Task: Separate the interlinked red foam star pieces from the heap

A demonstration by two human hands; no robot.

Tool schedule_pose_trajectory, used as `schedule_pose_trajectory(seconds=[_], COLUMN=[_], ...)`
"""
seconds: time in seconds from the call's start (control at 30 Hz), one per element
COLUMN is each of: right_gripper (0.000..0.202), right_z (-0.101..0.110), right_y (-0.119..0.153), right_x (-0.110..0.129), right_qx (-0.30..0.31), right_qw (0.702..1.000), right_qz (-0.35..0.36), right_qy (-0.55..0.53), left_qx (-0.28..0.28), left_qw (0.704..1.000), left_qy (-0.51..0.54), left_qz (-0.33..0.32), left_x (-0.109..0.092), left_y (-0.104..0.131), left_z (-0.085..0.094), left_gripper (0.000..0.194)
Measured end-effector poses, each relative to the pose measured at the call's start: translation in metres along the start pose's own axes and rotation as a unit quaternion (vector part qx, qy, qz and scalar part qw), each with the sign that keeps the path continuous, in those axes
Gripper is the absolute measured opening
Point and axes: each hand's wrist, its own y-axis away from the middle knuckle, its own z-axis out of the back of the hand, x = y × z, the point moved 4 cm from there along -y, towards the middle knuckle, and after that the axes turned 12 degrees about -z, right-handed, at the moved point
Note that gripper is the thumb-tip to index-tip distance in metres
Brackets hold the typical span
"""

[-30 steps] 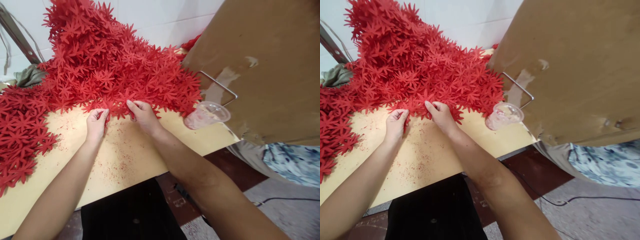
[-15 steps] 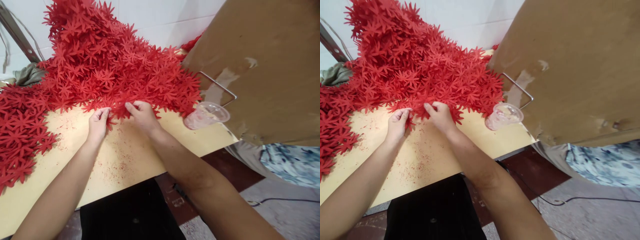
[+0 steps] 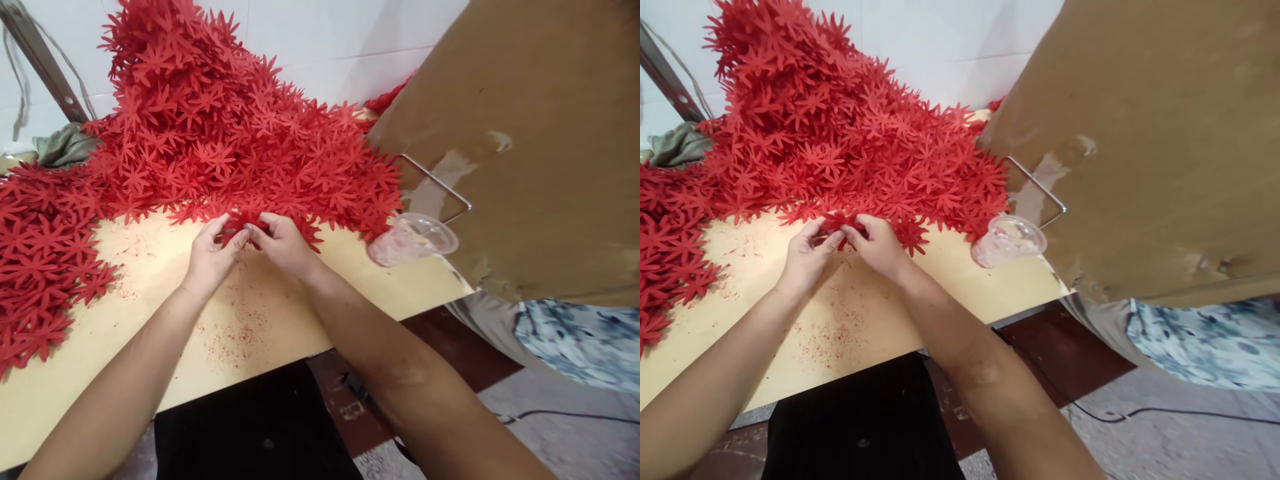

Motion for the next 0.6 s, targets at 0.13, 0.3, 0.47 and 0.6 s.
schedule_pose_trajectory(seconds=[0.13,0.3,0.47,0.6], right_gripper=[0.047,0.038,0.032,0.027], right_z=[-0.005,-0.009,-0.011,-0.004], right_y=[0.003,0.002,0.004,0.002], right_x=[0.004,0.0,-0.004,-0.007], right_qx=[0.028,0.082,0.117,0.074], right_qw=[0.999,0.997,0.992,0.996], right_qz=[0.002,-0.009,-0.034,-0.035], right_qy=[0.03,-0.003,-0.014,-0.043], left_qx=[-0.008,-0.049,-0.118,-0.156], left_qw=[0.998,0.994,0.989,0.985], left_qy=[0.05,0.085,0.067,0.036], left_qz=[0.029,0.044,0.052,0.066], left_x=[0.001,0.003,0.002,0.002], left_y=[0.004,0.001,-0.006,-0.012], left_z=[-0.004,0.002,0.017,0.034], left_gripper=[0.015,0.007,0.01,0.021])
